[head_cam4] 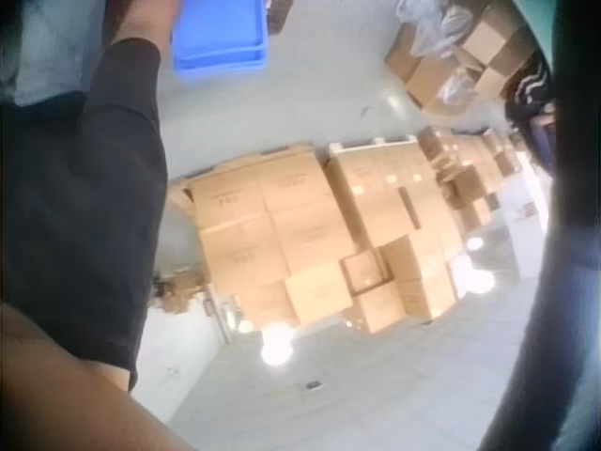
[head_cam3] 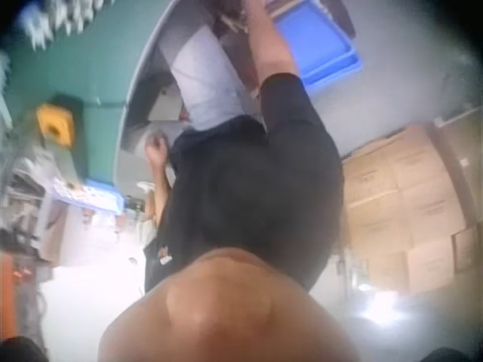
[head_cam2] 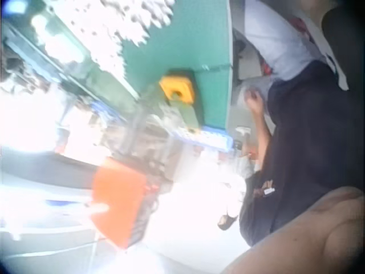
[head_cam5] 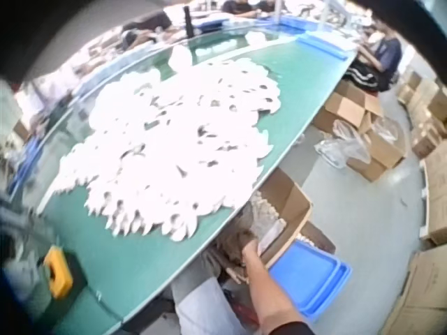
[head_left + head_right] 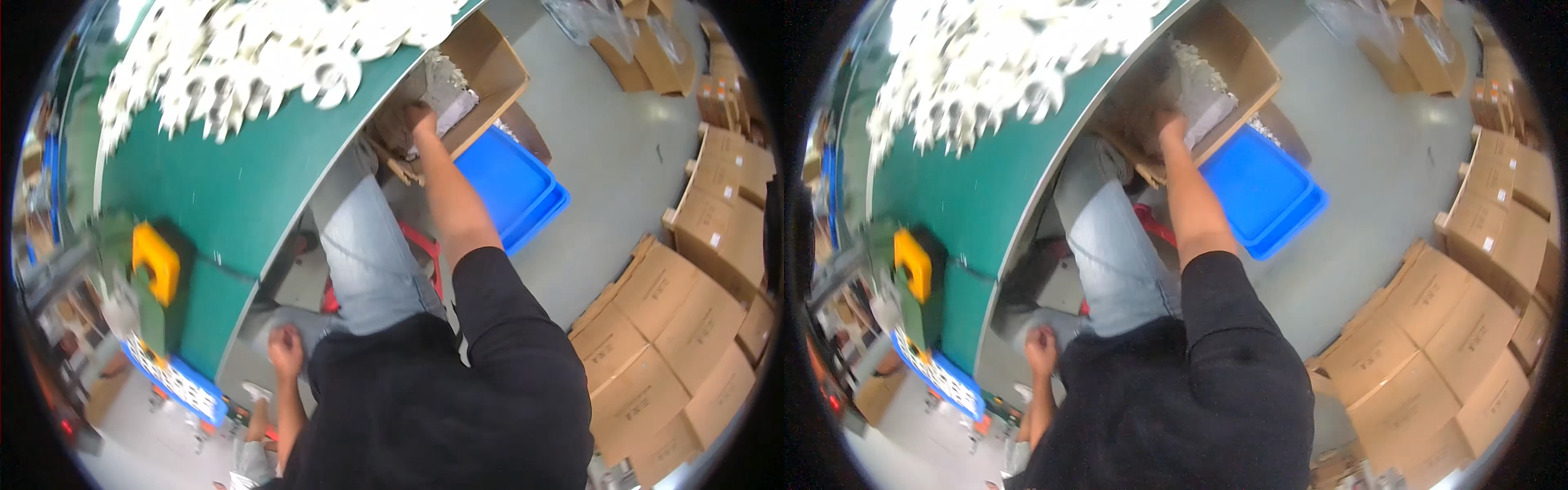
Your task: Assemble small components using a press machine at a factory workstation.
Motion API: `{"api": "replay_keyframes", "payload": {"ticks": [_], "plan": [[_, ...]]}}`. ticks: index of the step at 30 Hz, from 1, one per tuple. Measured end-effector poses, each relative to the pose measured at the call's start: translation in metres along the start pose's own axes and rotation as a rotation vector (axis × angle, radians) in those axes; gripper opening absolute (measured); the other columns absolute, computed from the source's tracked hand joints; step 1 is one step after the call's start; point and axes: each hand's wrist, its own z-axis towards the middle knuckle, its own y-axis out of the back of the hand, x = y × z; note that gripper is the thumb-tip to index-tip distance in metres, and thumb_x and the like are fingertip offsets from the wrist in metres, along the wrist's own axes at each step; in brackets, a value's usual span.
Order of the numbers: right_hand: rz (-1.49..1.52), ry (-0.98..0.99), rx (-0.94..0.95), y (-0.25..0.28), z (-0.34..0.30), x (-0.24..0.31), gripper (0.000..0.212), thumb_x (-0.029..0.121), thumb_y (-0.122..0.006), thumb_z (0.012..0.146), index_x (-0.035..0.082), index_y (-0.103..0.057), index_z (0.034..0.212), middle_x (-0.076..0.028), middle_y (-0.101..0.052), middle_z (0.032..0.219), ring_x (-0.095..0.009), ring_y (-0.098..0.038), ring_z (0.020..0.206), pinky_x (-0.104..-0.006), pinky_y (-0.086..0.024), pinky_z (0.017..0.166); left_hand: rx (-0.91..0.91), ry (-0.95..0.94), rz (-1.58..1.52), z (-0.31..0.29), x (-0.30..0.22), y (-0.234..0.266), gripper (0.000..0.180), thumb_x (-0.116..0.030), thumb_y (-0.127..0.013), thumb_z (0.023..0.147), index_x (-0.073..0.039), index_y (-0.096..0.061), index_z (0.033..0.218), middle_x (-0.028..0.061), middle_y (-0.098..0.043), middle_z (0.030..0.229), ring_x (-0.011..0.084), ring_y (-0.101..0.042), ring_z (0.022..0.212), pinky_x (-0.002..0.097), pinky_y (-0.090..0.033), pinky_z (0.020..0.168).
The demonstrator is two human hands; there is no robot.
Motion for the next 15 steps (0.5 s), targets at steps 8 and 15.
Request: {"api": "replay_keyframes", "payload": {"ticks": [8,15], "plan": [[-0.252,0.099,0.031,-0.076,0.095,-0.024,0.052,0.041,-0.054,0.103,0.003,-0.063,0.138,-0.024,-0.066,0.135,-0.040,-0.063,0.122,-0.0500,-0.050,0.104,0.184,0.115,0.052,0.027,-0.027,0.012,0.015,-0.012,-0.068,0.090,-0.002,-0.076,0.098,0.0168,-0.074,0.086,0.0310,-0.073,0.077,0.0415,-0.057,0.076],[0.132,0.194,0.020,-0.016,0.043,0.007,0.042,0.030,-0.057,0.102,0.001,-0.066,0.132,-0.019,-0.069,0.126,-0.032,-0.064,0.113,-0.0452,-0.051,0.098,0.123,0.213,0.139,0.012,-0.015,0.006,0.025,-0.028,-0.067,0.093,-0.005,-0.074,0.099,0.0156,-0.074,0.085,0.0304,-0.071,0.071,0.0437,-0.055,0.066]]}}
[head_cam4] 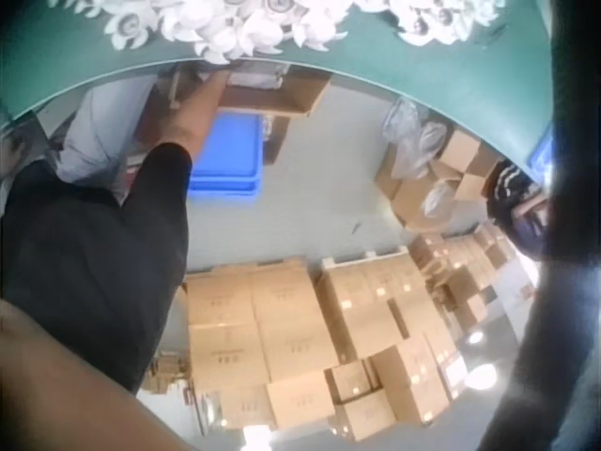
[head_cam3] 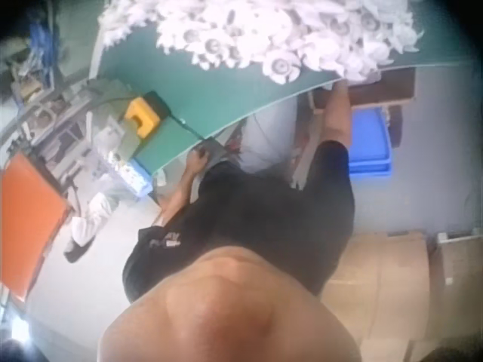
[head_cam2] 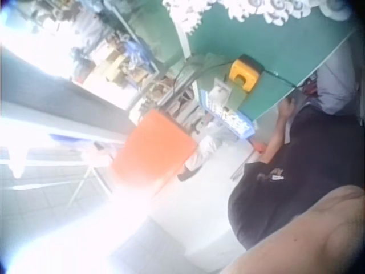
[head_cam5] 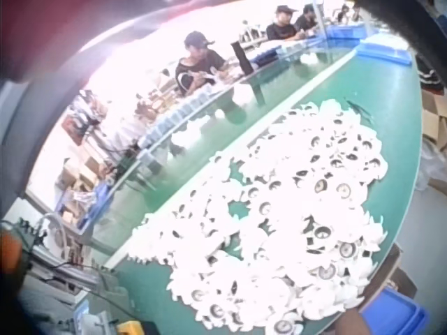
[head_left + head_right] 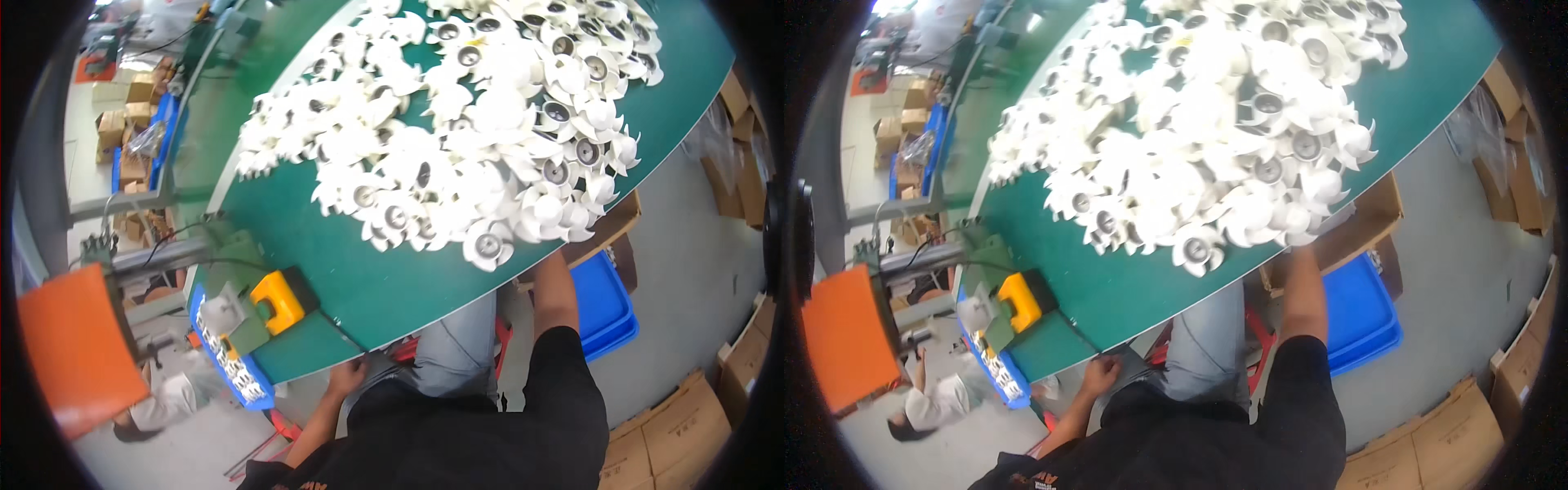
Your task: Assemble small components using a press machine at a factory workstation.
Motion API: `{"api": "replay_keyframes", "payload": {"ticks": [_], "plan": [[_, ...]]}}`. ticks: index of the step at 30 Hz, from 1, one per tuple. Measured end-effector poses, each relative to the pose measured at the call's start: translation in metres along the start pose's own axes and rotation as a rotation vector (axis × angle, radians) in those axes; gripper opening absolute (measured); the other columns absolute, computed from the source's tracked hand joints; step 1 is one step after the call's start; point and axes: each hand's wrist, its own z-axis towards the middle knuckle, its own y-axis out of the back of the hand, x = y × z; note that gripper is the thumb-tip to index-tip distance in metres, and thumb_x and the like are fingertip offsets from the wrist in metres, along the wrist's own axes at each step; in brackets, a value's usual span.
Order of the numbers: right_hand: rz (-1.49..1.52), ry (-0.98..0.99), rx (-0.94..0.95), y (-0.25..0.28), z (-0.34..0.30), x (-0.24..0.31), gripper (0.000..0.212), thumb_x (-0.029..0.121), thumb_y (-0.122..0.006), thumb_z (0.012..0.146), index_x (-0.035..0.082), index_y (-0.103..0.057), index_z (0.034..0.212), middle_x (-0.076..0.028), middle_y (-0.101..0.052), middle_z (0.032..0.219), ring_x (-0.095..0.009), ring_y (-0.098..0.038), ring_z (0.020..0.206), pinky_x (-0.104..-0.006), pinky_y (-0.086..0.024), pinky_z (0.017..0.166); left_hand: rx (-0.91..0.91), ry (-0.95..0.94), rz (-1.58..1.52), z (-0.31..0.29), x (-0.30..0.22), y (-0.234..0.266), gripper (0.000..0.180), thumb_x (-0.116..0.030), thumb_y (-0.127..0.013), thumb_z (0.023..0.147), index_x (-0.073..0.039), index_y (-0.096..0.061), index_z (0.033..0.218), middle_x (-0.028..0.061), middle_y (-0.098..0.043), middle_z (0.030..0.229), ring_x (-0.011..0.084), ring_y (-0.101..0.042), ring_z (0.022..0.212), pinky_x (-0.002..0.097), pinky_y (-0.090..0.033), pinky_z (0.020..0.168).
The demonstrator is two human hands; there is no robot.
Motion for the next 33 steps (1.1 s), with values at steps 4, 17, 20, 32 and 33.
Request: {"api": "replay_keyframes", "payload": {"ticks": [4,17,20,32,33], "plan": [[0.107,-0.002,-0.016,0.083,-0.020,0.012,0.037,0.024,-0.058,0.102,0.000,-0.068,0.128,-0.016,-0.071,0.121,-0.027,-0.065,0.108,-0.0424,-0.052,0.094,0.042,-0.105,-0.140,-0.005,-0.045,0.009,0.025,-0.029,-0.067,0.093,-0.006,-0.071,0.103,0.0139,-0.071,0.088,0.0321,-0.070,0.080,0.0456,-0.054,0.072],[0.372,0.123,0.318,0.207,-0.400,0.204,0.035,0.007,-0.055,0.103,-0.007,-0.065,0.132,-0.013,-0.068,0.132,-0.022,-0.061,0.122,-0.0362,-0.045,0.108,-0.389,-0.869,-0.554,-0.072,-0.139,0.048,0.062,-0.023,-0.082,0.081,-0.003,-0.061,0.135,0.0179,-0.059,0.129,0.0368,-0.058,0.121,0.0455,-0.050,0.102],[0.361,0.510,0.639,0.180,-0.467,0.220,0.036,0.005,-0.059,0.098,-0.007,-0.065,0.132,-0.016,-0.068,0.129,-0.027,-0.060,0.127,-0.0389,-0.043,0.112,-0.430,-0.920,-0.634,-0.099,-0.143,0.060,0.093,-0.027,-0.088,0.074,-0.002,-0.045,0.152,0.0219,-0.050,0.142,0.0399,-0.052,0.130,0.0483,-0.045,0.109],[0.100,1.196,0.916,0.125,-0.516,0.278,0.055,0.003,-0.067,0.090,-0.008,-0.054,0.142,-0.024,-0.066,0.133,-0.036,-0.066,0.116,-0.0457,-0.049,0.105,-0.830,-0.458,-0.952,-0.141,-0.013,0.045,0.040,0.007,-0.062,0.073,0.001,-0.072,0.112,0.0185,-0.072,0.102,0.0397,-0.068,0.095,0.0449,-0.053,0.086],[0.093,1.171,0.810,0.118,-0.511,0.279,0.054,0.003,-0.066,0.092,-0.008,-0.054,0.143,-0.021,-0.063,0.135,-0.033,-0.064,0.118,-0.0440,-0.046,0.108,-0.848,-0.417,-0.912,-0.148,0.002,0.045,0.040,0.006,-0.063,0.073,0.000,-0.072,0.112,0.0183,-0.072,0.102,0.0395,-0.068,0.095,0.0450,-0.053,0.085]]}}
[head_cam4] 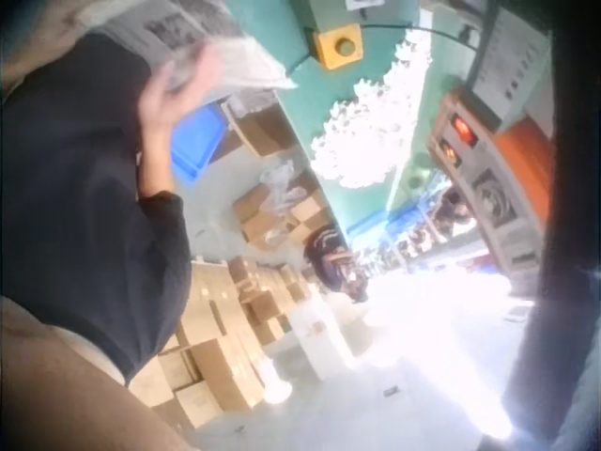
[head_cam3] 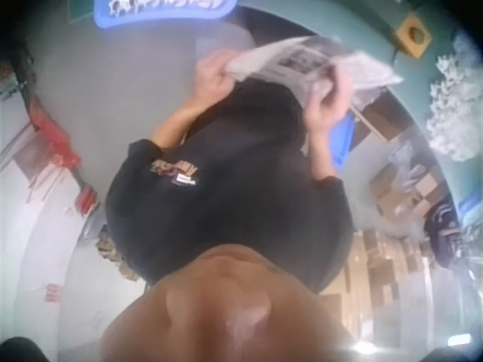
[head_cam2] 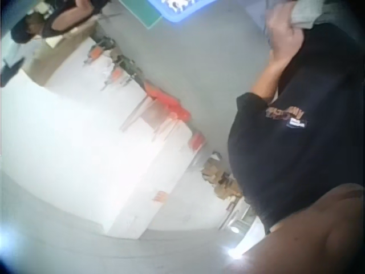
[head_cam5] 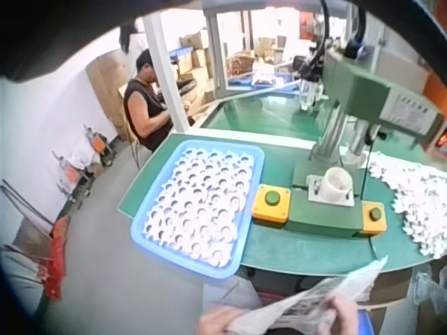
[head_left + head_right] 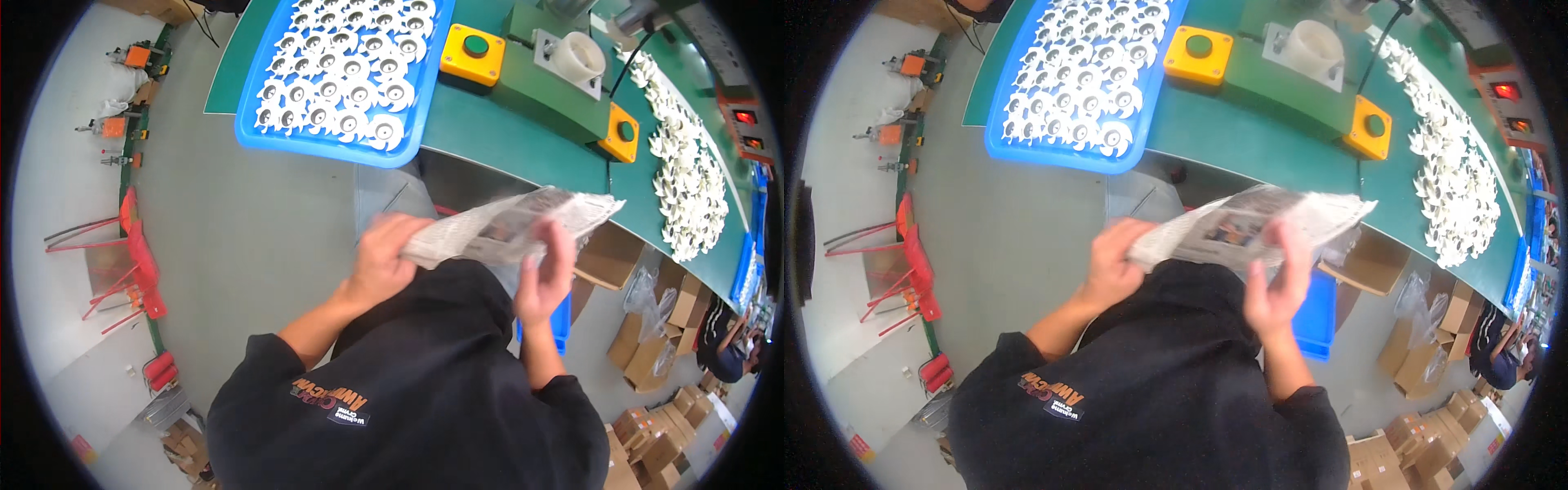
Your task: Assemble small components using a press machine at a factory workstation.
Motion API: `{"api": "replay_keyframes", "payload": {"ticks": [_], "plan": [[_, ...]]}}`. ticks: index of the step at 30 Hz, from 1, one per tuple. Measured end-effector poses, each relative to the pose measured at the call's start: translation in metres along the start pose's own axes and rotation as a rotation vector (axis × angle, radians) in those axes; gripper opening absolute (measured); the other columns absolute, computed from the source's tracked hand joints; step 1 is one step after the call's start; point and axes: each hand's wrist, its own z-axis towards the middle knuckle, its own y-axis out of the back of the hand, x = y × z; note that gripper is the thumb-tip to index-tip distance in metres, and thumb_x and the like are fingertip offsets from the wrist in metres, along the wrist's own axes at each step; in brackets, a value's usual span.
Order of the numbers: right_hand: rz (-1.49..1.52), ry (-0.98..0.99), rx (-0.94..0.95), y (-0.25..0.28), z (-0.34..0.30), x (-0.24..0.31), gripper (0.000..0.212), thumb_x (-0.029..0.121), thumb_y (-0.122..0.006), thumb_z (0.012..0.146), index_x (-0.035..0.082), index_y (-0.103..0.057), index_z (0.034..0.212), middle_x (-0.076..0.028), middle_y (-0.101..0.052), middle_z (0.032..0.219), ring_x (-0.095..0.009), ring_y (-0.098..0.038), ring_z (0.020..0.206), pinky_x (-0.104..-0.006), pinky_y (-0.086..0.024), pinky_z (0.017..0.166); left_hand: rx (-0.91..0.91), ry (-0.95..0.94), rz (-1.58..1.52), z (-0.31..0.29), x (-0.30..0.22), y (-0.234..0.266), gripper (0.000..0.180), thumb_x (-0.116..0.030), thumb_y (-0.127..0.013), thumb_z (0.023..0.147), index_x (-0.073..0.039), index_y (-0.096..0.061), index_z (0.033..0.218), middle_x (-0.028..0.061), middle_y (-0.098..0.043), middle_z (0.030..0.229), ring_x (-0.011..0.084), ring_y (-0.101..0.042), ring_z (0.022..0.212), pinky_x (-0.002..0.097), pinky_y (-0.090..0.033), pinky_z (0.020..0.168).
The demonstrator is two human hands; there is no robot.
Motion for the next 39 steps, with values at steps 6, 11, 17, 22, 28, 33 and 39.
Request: {"api": "replay_keyframes", "payload": {"ticks": [6,11,17,22,28,33,39], "plan": [[-0.191,-0.292,-0.106,-0.002,0.022,-0.047,0.077,0.009,-0.074,0.090,0.000,-0.037,0.157,-0.018,-0.043,0.151,-0.032,-0.049,0.135,-0.0436,-0.043,0.111,-0.141,-0.101,0.310,0.018,-0.023,0.087,0.041,0.003,-0.069,0.069,0.001,-0.073,0.110,0.0147,-0.072,0.099,0.0336,-0.067,0.090,0.0412,-0.053,0.081],[0.000,-0.231,-0.101,-0.027,0.013,-0.036,0.093,0.003,-0.079,0.084,0.000,-0.028,0.161,-0.016,-0.036,0.151,-0.030,-0.051,0.130,-0.0428,-0.051,0.103,-0.258,-0.226,0.581,0.065,-0.036,0.152,0.040,0.010,-0.061,0.070,0.004,-0.072,0.108,0.0180,-0.073,0.101,0.0322,-0.070,0.091,0.0381,-0.055,0.084],[0.168,-0.159,-0.137,-0.035,-0.001,-0.038,0.069,-0.004,-0.070,0.087,-0.003,-0.043,0.151,-0.017,-0.045,0.137,-0.025,-0.060,0.112,-0.0366,-0.053,0.095,-0.330,-0.437,0.956,0.187,-0.036,0.210,0.023,0.005,-0.061,0.088,-0.004,-0.071,0.106,0.0119,-0.072,0.100,0.0319,-0.069,0.094,0.0413,-0.053,0.086],[0.118,-0.229,-0.117,-0.020,-0.004,-0.053,0.057,-0.006,-0.065,0.091,-0.003,-0.049,0.146,-0.016,-0.051,0.130,-0.022,-0.062,0.105,-0.0342,-0.053,0.094,-0.189,-0.469,1.240,0.315,0.022,0.223,0.019,-0.012,-0.063,0.093,-0.010,-0.075,0.107,0.0084,-0.074,0.102,0.0295,-0.069,0.103,0.0448,-0.051,0.090],[0.056,-0.285,-0.191,-0.004,-0.012,-0.067,0.050,-0.005,-0.065,0.093,-0.004,-0.053,0.141,-0.014,-0.055,0.122,-0.020,-0.062,0.099,-0.0329,-0.052,0.093,-0.061,-0.289,1.338,0.376,0.090,0.184,0.023,-0.011,-0.061,0.093,-0.017,-0.076,0.110,0.0036,-0.072,0.112,0.0273,-0.064,0.117,0.0539,-0.043,0.103],[0.032,-0.285,-0.106,-0.006,-0.014,-0.064,0.036,-0.003,-0.064,0.096,-0.004,-0.060,0.131,-0.011,-0.058,0.114,-0.017,-0.060,0.098,-0.0300,-0.049,0.091,-0.178,-0.421,1.273,0.382,0.107,0.164,0.035,-0.008,-0.062,0.092,-0.018,-0.072,0.124,0.0066,-0.064,0.135,0.0298,-0.056,0.131,0.0562,-0.039,0.112],[0.249,-0.218,0.148,-0.049,0.039,-0.009,0.032,-0.003,-0.072,0.091,-0.004,-0.067,0.122,-0.008,-0.069,0.089,-0.013,-0.063,0.073,-0.0252,-0.050,0.064,-0.292,-0.236,1.179,0.357,0.108,0.190,0.046,-0.016,-0.068,0.091,-0.014,-0.065,0.137,0.0140,-0.058,0.145,0.0350,-0.054,0.134,0.0495,-0.046,0.109]]}}
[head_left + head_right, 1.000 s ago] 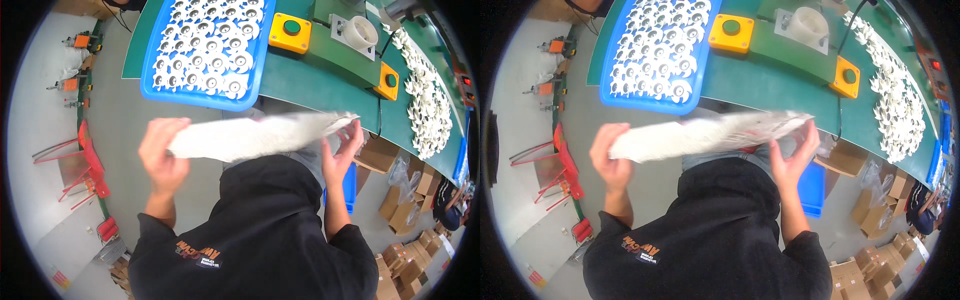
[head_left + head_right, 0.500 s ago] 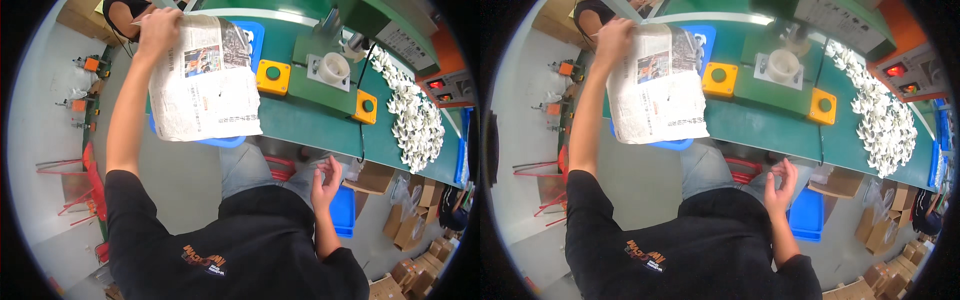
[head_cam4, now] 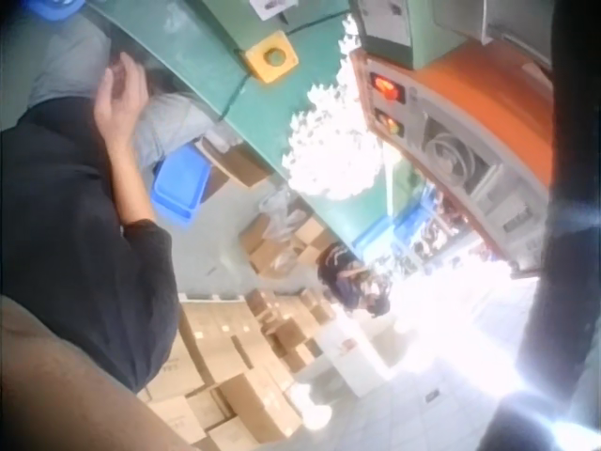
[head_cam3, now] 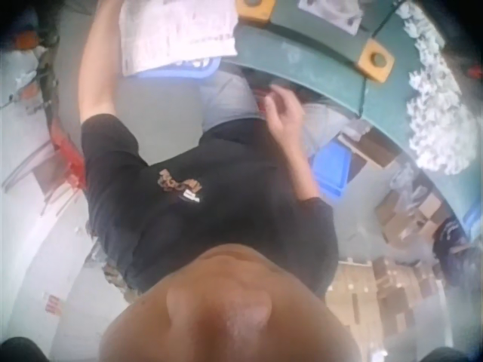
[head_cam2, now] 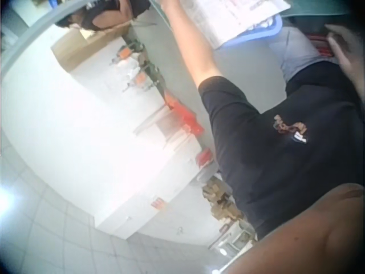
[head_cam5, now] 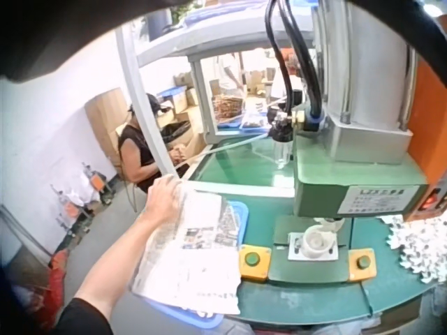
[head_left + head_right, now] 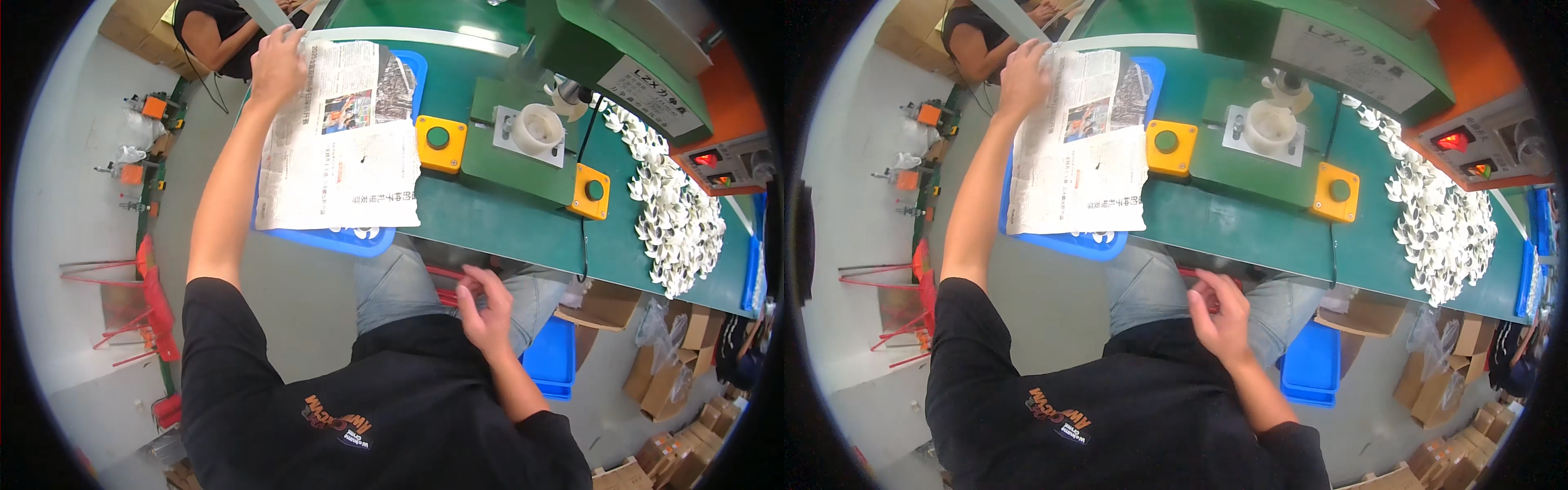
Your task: Assemble small components using a press machine at a factory workstation.
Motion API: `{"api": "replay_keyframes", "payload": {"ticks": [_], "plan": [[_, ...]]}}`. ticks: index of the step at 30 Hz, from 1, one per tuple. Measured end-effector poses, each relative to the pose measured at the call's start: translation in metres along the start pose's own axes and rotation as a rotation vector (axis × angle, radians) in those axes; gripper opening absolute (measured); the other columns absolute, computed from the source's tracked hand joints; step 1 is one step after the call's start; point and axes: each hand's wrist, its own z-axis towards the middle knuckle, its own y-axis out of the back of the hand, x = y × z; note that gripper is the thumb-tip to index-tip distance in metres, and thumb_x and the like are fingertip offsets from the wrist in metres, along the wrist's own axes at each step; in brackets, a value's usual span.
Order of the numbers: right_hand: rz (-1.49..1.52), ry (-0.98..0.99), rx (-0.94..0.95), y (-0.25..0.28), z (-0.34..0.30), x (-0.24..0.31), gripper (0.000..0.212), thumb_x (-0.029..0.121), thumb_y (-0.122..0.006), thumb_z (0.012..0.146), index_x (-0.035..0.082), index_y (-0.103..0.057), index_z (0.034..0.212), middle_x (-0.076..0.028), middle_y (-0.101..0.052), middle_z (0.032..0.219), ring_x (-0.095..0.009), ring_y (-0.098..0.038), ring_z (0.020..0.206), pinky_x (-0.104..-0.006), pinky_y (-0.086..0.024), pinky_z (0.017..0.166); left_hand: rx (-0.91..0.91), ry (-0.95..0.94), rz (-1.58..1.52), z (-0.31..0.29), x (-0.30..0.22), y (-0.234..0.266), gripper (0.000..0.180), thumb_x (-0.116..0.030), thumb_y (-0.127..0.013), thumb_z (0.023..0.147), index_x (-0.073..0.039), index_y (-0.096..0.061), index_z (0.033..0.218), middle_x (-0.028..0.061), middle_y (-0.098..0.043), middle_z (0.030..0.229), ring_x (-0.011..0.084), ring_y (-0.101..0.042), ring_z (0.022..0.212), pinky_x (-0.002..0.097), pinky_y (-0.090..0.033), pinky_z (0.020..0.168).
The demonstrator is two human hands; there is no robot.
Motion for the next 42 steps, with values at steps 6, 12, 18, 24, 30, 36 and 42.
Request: {"api": "replay_keyframes", "payload": {"ticks": [6,12,18,24,30,36,42], "plan": [[0.331,-0.248,0.042,-0.045,0.058,0.045,0.035,0.006,-0.073,0.097,-0.009,-0.062,0.127,-0.003,-0.068,0.082,-0.003,-0.058,0.066,-0.0196,-0.047,0.059,0.290,0.296,-0.154,-0.038,0.056,0.017,0.051,-0.035,-0.068,0.095,-0.007,-0.066,0.137,0.0185,-0.064,0.139,0.0349,-0.060,0.130,0.0441,-0.047,0.111],[0.201,-0.356,0.047,-0.058,0.095,0.049,0.019,0.010,-0.072,0.099,-0.008,-0.068,0.105,0.000,-0.067,0.078,-0.003,-0.057,0.066,-0.0203,-0.046,0.059,0.454,0.510,-0.416,-0.068,0.050,0.035,0.056,-0.047,-0.065,0.096,0.000,-0.073,0.126,0.0201,-0.075,0.122,0.0333,-0.071,0.115,0.0399,-0.052,0.101],[0.376,-0.491,0.164,-0.065,0.092,0.052,0.013,0.011,-0.070,0.101,-0.001,-0.069,0.098,0.002,-0.066,0.077,-0.002,-0.056,0.065,-0.0192,-0.042,0.057,0.515,0.602,-0.540,-0.070,0.041,0.035,0.055,-0.043,-0.065,0.098,-0.001,-0.069,0.133,0.0185,-0.074,0.125,0.0288,-0.071,0.114,0.0385,-0.052,0.102],[0.298,-0.431,0.183,-0.087,0.067,0.043,0.016,0.012,-0.072,0.100,-0.002,-0.069,0.093,0.006,-0.064,0.073,0.000,-0.052,0.063,-0.0193,-0.042,0.058,0.398,0.561,-0.629,-0.061,0.035,0.021,0.057,-0.041,-0.066,0.097,-0.002,-0.066,0.138,0.0179,-0.073,0.129,0.0292,-0.071,0.116,0.0381,-0.051,0.103],[0.113,-0.353,0.147,-0.097,0.065,0.043,0.022,0.016,-0.075,0.095,-0.003,-0.070,0.087,-0.001,-0.066,0.066,-0.004,-0.055,0.060,-0.0258,-0.046,0.057,0.347,0.454,-0.499,-0.053,0.030,0.009,0.056,-0.036,-0.068,0.095,-0.002,-0.065,0.139,0.0201,-0.066,0.137,0.0346,-0.063,0.126,0.0415,-0.047,0.110],[0.059,-0.371,0.162,-0.090,0.070,0.041,0.019,0.013,-0.073,0.098,-0.001,-0.067,0.087,0.004,-0.065,0.072,-0.001,-0.052,0.064,-0.0207,-0.041,0.057,0.066,0.064,-0.326,-0.071,-0.017,0.025,0.052,-0.026,-0.069,0.094,-0.001,-0.062,0.139,0.0209,-0.056,0.145,0.0386,-0.050,0.136,0.0462,-0.042,0.114],[0.019,-0.339,0.210,-0.089,0.074,0.036,0.022,0.015,-0.073,0.097,0.000,-0.065,0.083,0.005,-0.060,0.067,-0.001,-0.050,0.061,-0.0214,-0.039,0.055,0.182,-0.099,-0.336,-0.101,-0.065,0.044,0.055,-0.033,-0.065,0.099,-0.001,-0.059,0.144,0.0250,-0.042,0.160,0.0441,-0.032,0.152,0.0529,-0.032,0.121]]}}
